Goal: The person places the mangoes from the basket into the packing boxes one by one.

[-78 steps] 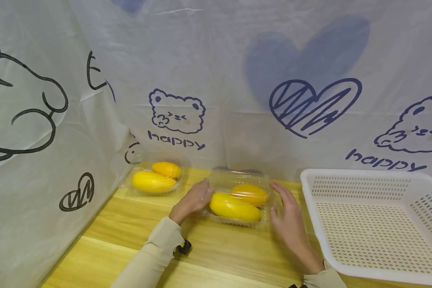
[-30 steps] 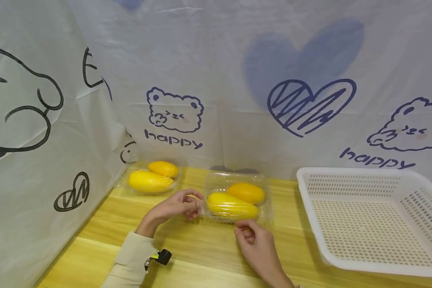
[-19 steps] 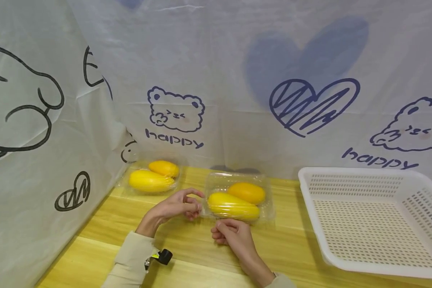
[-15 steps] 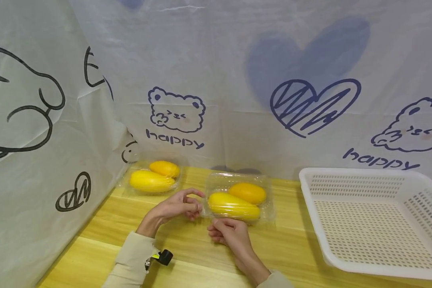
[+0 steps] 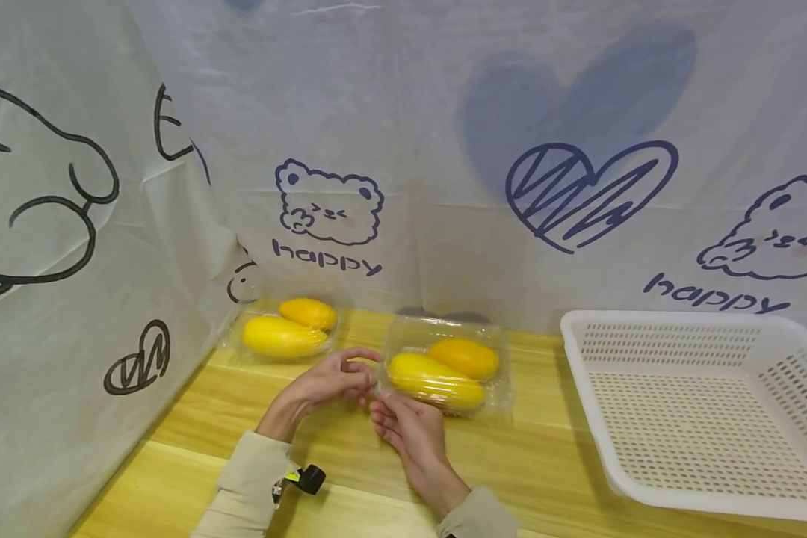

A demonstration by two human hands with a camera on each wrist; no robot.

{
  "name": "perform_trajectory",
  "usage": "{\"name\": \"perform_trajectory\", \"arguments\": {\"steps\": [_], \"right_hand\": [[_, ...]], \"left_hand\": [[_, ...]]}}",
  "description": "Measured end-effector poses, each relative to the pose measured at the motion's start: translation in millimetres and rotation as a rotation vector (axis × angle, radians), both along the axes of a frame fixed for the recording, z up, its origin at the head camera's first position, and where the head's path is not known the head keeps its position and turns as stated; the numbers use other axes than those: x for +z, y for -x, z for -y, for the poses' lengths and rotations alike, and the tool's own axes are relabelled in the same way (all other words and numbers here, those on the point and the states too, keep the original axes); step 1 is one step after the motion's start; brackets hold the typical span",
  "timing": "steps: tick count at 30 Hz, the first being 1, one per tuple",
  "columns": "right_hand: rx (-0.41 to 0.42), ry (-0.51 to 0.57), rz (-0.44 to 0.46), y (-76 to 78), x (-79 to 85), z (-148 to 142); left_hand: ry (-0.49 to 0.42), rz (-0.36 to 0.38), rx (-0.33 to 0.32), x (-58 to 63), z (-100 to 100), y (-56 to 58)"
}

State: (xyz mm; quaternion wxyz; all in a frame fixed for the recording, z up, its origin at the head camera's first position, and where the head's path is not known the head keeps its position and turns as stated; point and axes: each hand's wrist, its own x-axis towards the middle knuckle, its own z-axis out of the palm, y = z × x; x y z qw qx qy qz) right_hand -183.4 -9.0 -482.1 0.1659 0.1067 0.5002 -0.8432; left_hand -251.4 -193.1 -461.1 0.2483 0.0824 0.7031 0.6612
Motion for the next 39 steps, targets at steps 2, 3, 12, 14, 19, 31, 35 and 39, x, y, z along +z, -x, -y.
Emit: {"name": "perform_trajectory", "arguments": {"steps": [2, 3, 12, 14, 19, 31, 35, 39], "right_hand": [[-0.021, -0.001, -0.003, 3.0, 0.5, 3], [-0.032, 0.0, 0.0, 4.8, 0.7, 4], [-0.069, -0.003, 0.001, 11.1, -1.2, 12], [-0.072, -0.004, -0.001, 11.2, -0.9, 13], [-0.073, -0.014, -0.005, 11.7, 0.9, 15], [0.017, -0.014, -0.017, 15.4, 0.7, 9], [0.08, -0.056, -0.053, 12.3, 0.3, -1], [0.139, -0.111, -0.085, 7.7, 1.0, -14]], "left_hand": [[-0.005, -0.009, 0.041, -0.2, -2, 0.5], [-0.01, -0.013, 0.061, 0.1, -2, 0.3], [-0.009, -0.042, 0.159, -3.8, -4, 0.0], [-0.009, -0.044, 0.167, -4.2, -5, 0.2], [-0.012, -0.044, 0.178, -4.1, -4, 0.9], [-0.016, -0.06, 0.197, -3.9, -3, 3.0], [-0.03, -0.056, 0.19, -5.4, -3, 2.4], [-0.031, -0.048, 0.189, -5.8, -3, 1.7]]}}
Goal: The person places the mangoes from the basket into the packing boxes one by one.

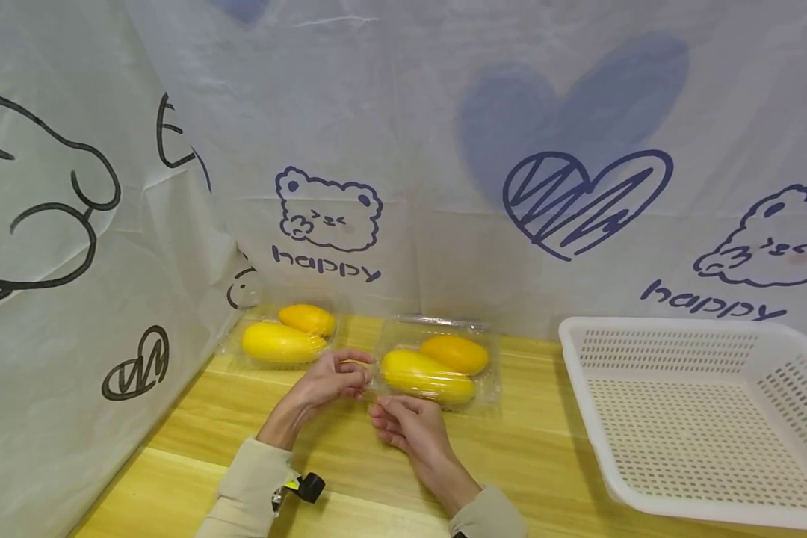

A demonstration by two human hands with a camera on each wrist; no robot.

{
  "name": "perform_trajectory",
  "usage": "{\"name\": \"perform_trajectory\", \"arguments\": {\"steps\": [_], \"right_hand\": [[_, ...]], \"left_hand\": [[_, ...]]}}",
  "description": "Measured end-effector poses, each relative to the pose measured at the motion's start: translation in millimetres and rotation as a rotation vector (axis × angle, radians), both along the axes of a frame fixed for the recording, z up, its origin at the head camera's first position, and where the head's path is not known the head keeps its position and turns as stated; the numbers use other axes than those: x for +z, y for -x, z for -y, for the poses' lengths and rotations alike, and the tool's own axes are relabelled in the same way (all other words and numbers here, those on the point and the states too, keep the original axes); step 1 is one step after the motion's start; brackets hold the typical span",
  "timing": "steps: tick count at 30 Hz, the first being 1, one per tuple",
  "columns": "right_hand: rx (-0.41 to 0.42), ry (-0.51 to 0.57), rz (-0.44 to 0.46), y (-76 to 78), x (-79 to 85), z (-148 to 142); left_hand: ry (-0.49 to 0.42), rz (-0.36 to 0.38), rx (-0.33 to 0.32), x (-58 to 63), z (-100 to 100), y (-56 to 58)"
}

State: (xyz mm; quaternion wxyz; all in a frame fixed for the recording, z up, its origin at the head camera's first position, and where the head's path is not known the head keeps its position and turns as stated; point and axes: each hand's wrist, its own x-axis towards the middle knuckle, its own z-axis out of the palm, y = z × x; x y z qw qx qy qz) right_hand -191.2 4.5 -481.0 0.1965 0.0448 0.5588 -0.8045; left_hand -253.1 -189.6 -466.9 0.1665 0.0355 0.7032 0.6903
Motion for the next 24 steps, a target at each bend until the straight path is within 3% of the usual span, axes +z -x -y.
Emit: {"name": "perform_trajectory", "arguments": {"steps": [5, 14, 20, 24], "right_hand": [[0.064, -0.079, -0.067, -6.3, 4.0, -13], [0.059, -0.239, -0.276, -7.3, 31.2, -49], [-0.031, -0.311, -0.381, 1.8, 57.9, -79], [-0.114, -0.403, -0.47, 7.3, 66.3, -97]], "left_hand": [[0.017, -0.006, 0.0, -1.6, 1, 0.0], [0.007, 0.011, -0.002, -2.5, 0, -1.5], [0.001, 0.002, -0.015, -2.2, 1, -1.3], [0.001, -0.009, -0.021, -1.0, 2, -1.1]]}}
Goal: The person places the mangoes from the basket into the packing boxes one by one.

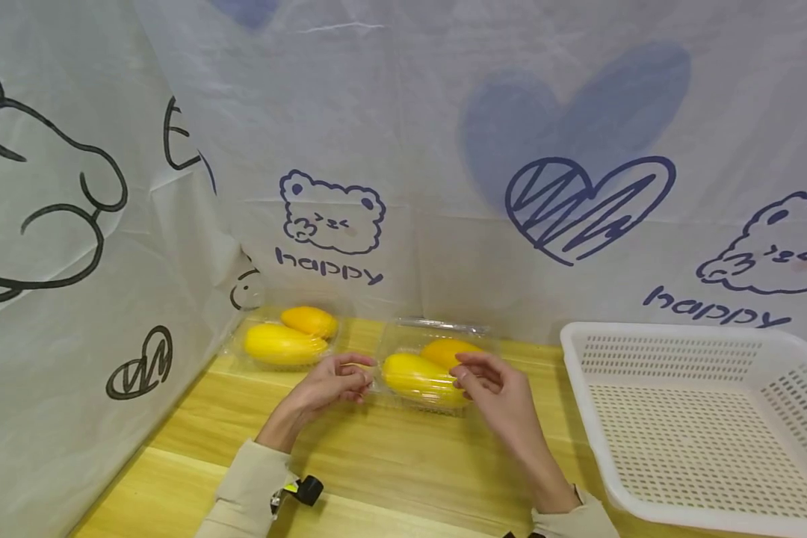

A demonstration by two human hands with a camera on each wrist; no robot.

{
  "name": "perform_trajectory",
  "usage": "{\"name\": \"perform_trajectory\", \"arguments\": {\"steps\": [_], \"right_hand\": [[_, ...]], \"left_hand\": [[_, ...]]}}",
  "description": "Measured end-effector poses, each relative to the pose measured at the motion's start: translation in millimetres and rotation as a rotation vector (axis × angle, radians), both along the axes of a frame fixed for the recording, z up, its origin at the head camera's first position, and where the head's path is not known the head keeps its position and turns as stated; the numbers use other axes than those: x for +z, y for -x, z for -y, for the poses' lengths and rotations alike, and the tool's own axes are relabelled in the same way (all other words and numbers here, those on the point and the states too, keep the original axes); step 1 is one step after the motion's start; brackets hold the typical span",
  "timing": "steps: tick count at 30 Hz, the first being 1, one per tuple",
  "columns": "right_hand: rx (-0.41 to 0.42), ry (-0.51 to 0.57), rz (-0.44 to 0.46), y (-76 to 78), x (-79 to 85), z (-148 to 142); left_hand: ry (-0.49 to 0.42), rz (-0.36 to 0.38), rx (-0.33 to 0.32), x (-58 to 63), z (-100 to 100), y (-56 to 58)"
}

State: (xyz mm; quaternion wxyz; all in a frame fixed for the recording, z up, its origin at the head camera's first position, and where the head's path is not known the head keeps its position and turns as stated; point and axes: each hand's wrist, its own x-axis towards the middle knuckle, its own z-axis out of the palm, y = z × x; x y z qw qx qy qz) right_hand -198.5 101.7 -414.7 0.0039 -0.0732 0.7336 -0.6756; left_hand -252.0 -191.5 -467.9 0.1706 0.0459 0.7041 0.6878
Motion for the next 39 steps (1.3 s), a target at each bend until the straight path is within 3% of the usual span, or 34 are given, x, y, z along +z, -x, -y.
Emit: {"name": "perform_trajectory", "arguments": {"steps": [11, 17, 21, 28, 39], "right_hand": [[-0.242, -0.175, -0.123, 16.0, -11.9, -25], [-0.332, -0.246, -0.071, 23.3, -24.9, -32], [-0.313, -0.292, -0.008, 25.5, -31.6, -37], [-0.2, -0.293, 0.112, 27.0, -38.3, -44], [-0.084, -0.176, 0.171, 28.4, -41.7, -45]], "left_hand": [[0.019, -0.014, -0.025, 5.2, -2, -5.8], [0.051, -0.018, -0.039, 7.2, -3, -11.3], [0.066, -0.023, -0.032, 8.9, -5, -16.2], [0.076, -0.006, -0.04, 8.8, -8, -23.9], [0.147, 0.016, -0.22, 6.2, -20, -40.0]]}}
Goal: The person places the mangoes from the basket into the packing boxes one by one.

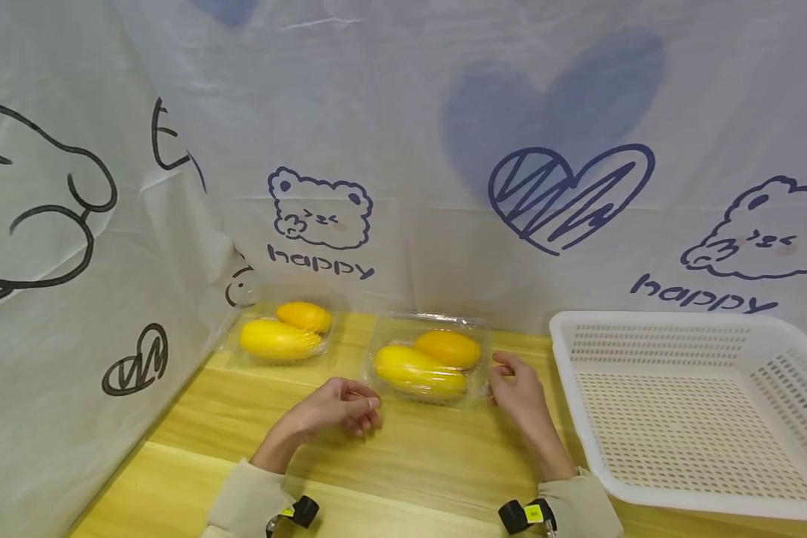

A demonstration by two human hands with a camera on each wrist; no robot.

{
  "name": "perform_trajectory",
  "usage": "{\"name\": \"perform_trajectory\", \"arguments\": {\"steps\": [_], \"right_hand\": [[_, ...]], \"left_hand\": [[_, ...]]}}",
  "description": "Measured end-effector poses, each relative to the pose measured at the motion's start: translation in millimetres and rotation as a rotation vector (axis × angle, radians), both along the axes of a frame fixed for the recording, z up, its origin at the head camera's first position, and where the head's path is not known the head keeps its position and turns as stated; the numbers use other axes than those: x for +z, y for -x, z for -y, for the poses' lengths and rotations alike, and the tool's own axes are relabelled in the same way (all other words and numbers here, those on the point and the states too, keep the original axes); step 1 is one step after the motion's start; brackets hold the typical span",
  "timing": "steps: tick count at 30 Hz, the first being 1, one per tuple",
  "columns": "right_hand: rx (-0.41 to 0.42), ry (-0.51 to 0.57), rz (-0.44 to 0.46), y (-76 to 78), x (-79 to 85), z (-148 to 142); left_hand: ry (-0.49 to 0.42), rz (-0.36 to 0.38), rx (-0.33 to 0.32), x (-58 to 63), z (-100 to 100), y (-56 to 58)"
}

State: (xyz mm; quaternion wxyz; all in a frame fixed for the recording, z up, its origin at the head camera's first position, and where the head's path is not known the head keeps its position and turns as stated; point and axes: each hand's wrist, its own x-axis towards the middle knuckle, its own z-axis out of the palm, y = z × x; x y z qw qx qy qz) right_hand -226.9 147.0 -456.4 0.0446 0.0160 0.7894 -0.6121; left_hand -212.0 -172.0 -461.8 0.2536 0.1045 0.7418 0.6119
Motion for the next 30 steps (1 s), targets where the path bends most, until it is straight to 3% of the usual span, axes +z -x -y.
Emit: {"name": "perform_trajectory", "arguments": {"steps": [8, 11, 22, 30], "right_hand": [[0.015, 0.063, 0.028, 0.7, -1.4, 4], [0.024, 0.051, 0.028, 0.4, -0.9, 5], [0.068, -0.01, -0.001, -2.4, 2.4, 5], [0.094, -0.017, -0.005, -4.5, 2.7, 5]], "left_hand": [[-0.128, 0.075, -0.112, -12.0, -33, -5.6], [-0.202, 0.102, -0.098, -17.3, -51, -7.0], [-0.488, 0.208, 0.206, -28.6, -116, -14.7], [-0.562, 0.303, 0.421, -25.6, -143, -18.8]]}}
